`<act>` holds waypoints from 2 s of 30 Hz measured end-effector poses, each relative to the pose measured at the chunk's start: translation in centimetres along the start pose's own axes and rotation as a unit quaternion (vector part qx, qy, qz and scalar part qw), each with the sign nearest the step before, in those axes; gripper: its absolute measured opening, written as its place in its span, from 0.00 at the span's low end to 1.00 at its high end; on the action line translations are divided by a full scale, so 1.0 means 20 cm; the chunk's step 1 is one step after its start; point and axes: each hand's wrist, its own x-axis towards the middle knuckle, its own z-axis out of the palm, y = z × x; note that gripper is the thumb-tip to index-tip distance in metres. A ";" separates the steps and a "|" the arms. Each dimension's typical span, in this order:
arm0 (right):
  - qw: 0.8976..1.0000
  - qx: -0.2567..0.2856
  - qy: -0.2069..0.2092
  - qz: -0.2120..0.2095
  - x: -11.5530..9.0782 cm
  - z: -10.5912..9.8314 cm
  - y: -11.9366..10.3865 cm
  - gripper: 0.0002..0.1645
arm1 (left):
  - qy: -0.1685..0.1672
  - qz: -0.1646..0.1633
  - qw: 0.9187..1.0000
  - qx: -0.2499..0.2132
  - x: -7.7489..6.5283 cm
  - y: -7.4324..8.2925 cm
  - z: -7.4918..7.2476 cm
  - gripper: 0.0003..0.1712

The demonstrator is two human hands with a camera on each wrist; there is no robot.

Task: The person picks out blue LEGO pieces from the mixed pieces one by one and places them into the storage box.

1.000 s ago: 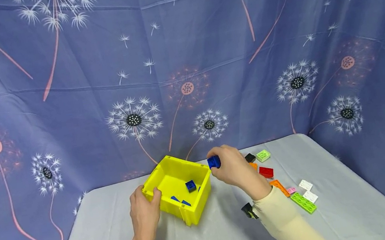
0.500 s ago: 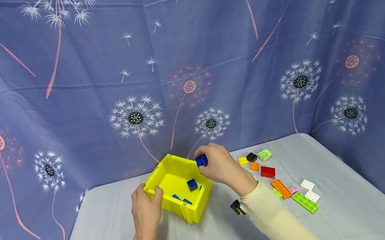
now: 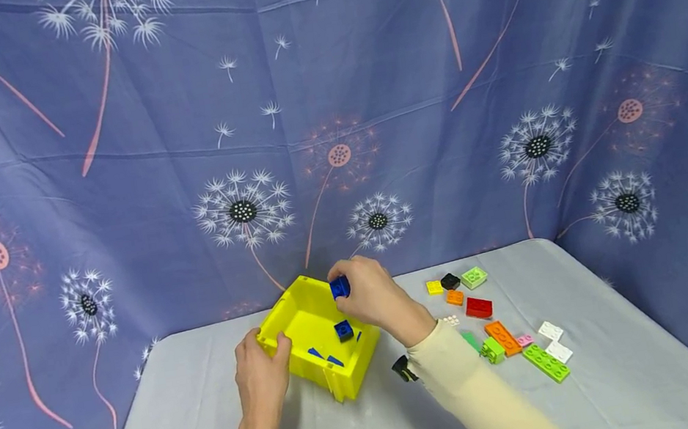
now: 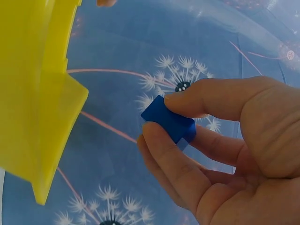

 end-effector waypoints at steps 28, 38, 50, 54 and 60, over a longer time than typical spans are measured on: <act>0.999 0.005 -0.047 0.003 0.11 0.19 -0.07 0.24 | 0.004 0.003 1.000 0.008 0.00 -0.01 0.01 0.39; 0.999 -0.013 -0.040 0.006 0.09 0.18 -0.06 0.23 | -0.001 0.002 1.000 0.012 0.00 0.01 0.02 0.39; 1.000 -0.008 -0.017 0.002 0.04 0.08 -0.04 0.21 | -0.008 0.012 1.000 0.018 0.04 -0.02 0.00 0.45; 1.000 -0.007 -0.003 -0.009 0.00 0.04 -0.01 0.19 | -0.026 0.008 0.999 0.025 0.04 -0.04 -0.03 0.54; 1.000 -0.018 0.019 -0.018 -0.11 -0.03 0.05 0.17 | -0.050 0.010 0.998 0.041 -0.01 -0.03 -0.09 0.57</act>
